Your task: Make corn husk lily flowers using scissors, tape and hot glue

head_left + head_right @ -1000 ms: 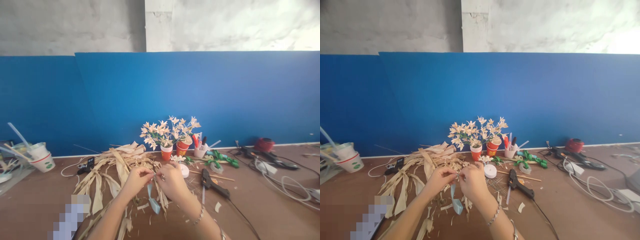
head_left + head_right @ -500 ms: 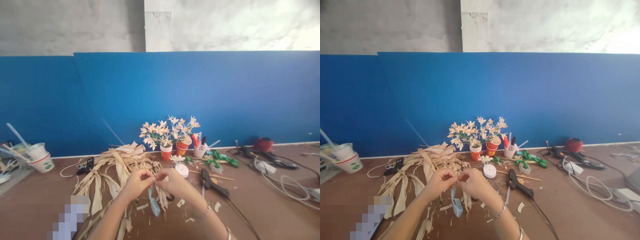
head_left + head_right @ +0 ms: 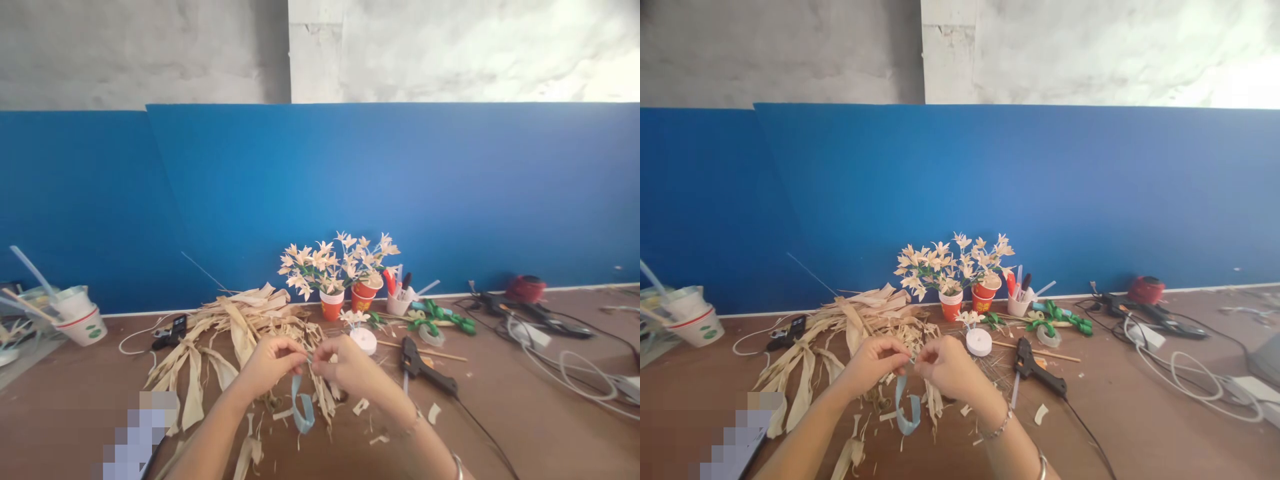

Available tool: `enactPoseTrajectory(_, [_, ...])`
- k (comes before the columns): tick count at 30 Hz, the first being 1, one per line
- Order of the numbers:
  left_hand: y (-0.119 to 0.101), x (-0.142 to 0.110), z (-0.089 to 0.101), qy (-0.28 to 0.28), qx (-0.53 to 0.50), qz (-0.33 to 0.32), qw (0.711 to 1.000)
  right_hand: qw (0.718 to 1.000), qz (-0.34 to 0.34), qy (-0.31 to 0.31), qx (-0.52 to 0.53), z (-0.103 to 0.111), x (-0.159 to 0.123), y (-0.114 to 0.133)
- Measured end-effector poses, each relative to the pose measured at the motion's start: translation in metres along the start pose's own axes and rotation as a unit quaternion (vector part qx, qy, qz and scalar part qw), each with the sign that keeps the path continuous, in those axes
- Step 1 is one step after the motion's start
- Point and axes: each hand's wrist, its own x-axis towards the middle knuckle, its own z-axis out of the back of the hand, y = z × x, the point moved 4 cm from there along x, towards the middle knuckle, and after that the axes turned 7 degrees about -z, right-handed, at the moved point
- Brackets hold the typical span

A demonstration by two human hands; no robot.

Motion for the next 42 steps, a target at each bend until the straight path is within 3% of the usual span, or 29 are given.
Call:
enactPoseTrajectory(3, [-0.004, -0.003, -0.005, 0.020, -0.007, -0.008, 1.000, 0.983, -0.044, 0.127, 0.122, -0.005, 0.002, -0.012])
enactPoseTrajectory(5, [-0.005, -0.004, -0.008, 0.017, -0.015, -0.007, 1.000, 0.975, -0.045, 0.157, 0.150, -0.008, 0.003, -0.015])
enactPoseTrajectory(7, [-0.005, -0.003, -0.008, 0.003, -0.012, -0.006, 1.000, 0.987, -0.035, 0.108, 0.113, -0.008, 0.004, -0.013])
enactPoseTrajectory(9, [-0.003, -0.001, -0.008, -0.017, -0.005, -0.003, 1.000, 0.999, -0.016, -0.002, 0.030, -0.004, 0.003, -0.005])
enactPoseTrajectory(12, [0.002, 0.002, -0.005, -0.035, 0.001, 0.011, 0.999, 0.986, 0.024, -0.125, -0.106, -0.002, 0.000, 0.007])
enactPoseTrajectory(16, [0.006, 0.003, -0.001, -0.018, -0.004, 0.027, 0.999, 0.973, 0.066, -0.141, -0.170, -0.004, -0.002, 0.013])
enactPoseTrajectory(19, [0.003, 0.001, 0.003, -0.008, -0.004, 0.012, 1.000, 0.984, 0.057, -0.105, -0.130, -0.001, -0.002, 0.011])
enactPoseTrajectory(22, [-0.004, -0.001, 0.002, 0.009, 0.010, -0.015, 1.000, 1.000, 0.009, -0.001, -0.021, -0.004, 0.001, 0.002])
enactPoseTrajectory(25, [-0.007, -0.003, -0.003, 0.033, 0.021, -0.033, 0.999, 0.990, -0.027, 0.117, 0.072, -0.011, 0.004, -0.009])
enactPoseTrajectory(27, [-0.003, -0.003, -0.006, 0.033, 0.025, -0.026, 0.999, 0.987, -0.023, 0.131, 0.088, -0.008, 0.008, -0.017])
enactPoseTrajectory(28, [0.000, -0.002, -0.007, 0.026, 0.027, -0.017, 0.999, 0.991, -0.028, 0.108, 0.071, -0.002, 0.010, -0.023])
enactPoseTrajectory(30, [0.008, -0.001, -0.007, 0.009, 0.029, 0.000, 1.000, 0.996, -0.084, -0.002, -0.032, 0.018, 0.015, -0.042])
enactPoseTrajectory(31, [0.011, 0.000, -0.007, 0.002, 0.028, 0.005, 1.000, 0.979, -0.142, -0.083, -0.122, 0.031, 0.016, -0.053])
enactPoseTrajectory(32, [0.014, 0.001, -0.007, -0.004, 0.026, 0.008, 1.000, 0.943, -0.194, -0.175, -0.206, 0.046, 0.017, -0.063])
enactPoseTrajectory(33, [0.016, 0.001, -0.007, -0.007, 0.023, 0.010, 1.000, 0.922, -0.222, -0.219, -0.230, 0.055, 0.018, -0.072])
enactPoseTrajectory(36, [0.018, 0.002, -0.010, -0.008, 0.019, 0.017, 1.000, 0.900, -0.228, -0.282, -0.241, 0.066, 0.026, -0.091])
enactPoseTrajectory(42, [0.014, 0.000, -0.014, -0.004, 0.016, 0.023, 1.000, 0.914, -0.205, -0.265, -0.228, 0.054, 0.037, -0.109])
